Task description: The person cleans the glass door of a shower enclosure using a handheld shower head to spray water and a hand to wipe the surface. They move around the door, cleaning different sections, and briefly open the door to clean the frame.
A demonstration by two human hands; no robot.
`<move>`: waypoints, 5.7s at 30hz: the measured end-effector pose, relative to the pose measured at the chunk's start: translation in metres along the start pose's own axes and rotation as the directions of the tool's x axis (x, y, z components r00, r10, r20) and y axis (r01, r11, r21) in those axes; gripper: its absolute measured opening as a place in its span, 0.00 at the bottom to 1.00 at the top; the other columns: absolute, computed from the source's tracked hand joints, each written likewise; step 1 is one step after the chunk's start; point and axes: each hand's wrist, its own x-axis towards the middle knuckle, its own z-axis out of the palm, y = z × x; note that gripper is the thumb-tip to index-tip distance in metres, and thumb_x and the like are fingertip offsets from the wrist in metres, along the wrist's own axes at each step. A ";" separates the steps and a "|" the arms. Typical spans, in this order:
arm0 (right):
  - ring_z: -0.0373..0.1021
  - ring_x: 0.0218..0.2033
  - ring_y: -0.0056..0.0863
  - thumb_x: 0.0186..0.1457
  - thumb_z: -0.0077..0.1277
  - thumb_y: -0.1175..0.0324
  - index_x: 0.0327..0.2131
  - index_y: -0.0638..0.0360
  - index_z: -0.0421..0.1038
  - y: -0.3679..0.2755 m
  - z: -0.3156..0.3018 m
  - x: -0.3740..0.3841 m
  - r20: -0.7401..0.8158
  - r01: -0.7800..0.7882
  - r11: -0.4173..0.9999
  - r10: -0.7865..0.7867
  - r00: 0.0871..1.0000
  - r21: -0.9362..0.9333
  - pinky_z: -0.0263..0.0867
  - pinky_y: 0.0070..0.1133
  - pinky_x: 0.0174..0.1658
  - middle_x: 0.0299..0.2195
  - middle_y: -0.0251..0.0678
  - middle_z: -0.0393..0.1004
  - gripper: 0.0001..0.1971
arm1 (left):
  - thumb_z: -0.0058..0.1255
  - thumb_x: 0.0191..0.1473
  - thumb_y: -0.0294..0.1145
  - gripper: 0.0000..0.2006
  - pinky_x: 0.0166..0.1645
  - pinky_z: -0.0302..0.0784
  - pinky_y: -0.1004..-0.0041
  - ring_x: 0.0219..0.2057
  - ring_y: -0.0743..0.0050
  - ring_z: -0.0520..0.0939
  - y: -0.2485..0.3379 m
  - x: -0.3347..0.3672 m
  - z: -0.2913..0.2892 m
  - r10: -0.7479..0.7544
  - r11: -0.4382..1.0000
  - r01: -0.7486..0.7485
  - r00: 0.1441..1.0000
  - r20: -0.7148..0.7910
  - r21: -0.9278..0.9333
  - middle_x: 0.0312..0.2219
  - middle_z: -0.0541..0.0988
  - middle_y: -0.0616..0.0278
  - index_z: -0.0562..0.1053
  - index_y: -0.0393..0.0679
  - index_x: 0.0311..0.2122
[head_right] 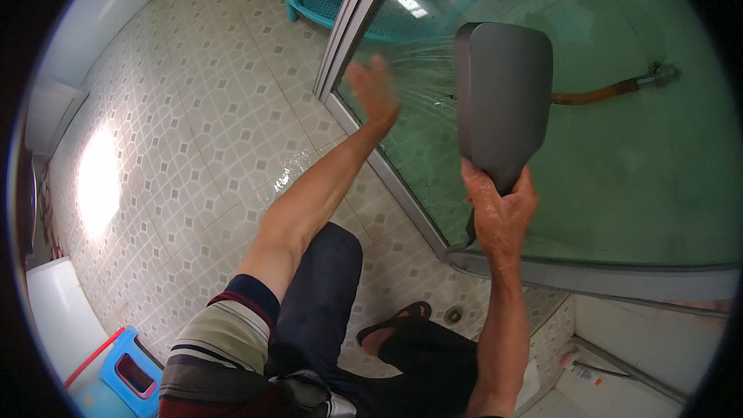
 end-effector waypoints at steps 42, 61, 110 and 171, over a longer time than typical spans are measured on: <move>0.64 0.22 0.18 0.48 0.61 0.60 0.31 0.64 0.71 0.044 -0.014 0.009 0.130 -0.073 0.997 0.078 0.988 -0.040 0.59 0.20 0.29 0.19 0.30 0.68 0.16 | 0.42 0.61 0.30 0.30 0.59 0.62 0.54 0.56 0.32 0.64 -0.146 -0.149 -0.075 0.195 0.908 -0.322 0.891 0.411 0.269 0.61 0.55 0.32 0.50 0.37 0.65; 0.71 0.35 0.28 0.46 0.62 0.67 0.44 0.66 0.69 0.071 -0.052 -0.032 0.217 -0.170 0.911 0.265 0.940 -0.377 0.66 0.26 0.39 0.36 0.41 0.76 0.22 | 0.30 0.66 0.39 0.27 0.67 0.43 0.53 0.62 0.30 0.51 -0.144 0.013 -0.009 -0.236 0.972 0.235 0.966 0.107 0.021 0.58 0.54 0.27 0.53 0.22 0.58; 0.71 0.34 0.23 0.42 0.62 0.69 0.41 0.65 0.72 0.086 -0.155 -0.075 0.075 -0.140 0.835 0.212 0.974 -0.533 0.67 0.23 0.40 0.34 0.38 0.77 0.21 | 0.35 0.65 0.34 0.23 0.62 0.58 0.57 0.52 0.39 0.66 -0.121 -0.222 -0.055 0.446 0.821 -0.544 0.802 0.396 0.177 0.52 0.63 0.37 0.56 0.28 0.59; 0.70 0.39 0.46 0.39 0.59 0.78 0.37 0.60 0.68 0.104 -0.207 -0.137 0.352 0.035 0.550 0.484 0.801 -0.835 0.64 0.37 0.44 0.33 0.44 0.73 0.17 | 0.52 0.52 0.36 0.13 0.36 0.78 0.62 0.34 0.55 0.83 -0.038 -0.278 -0.039 -0.451 0.790 0.329 -0.261 0.854 0.518 0.25 0.81 0.52 0.76 0.34 0.28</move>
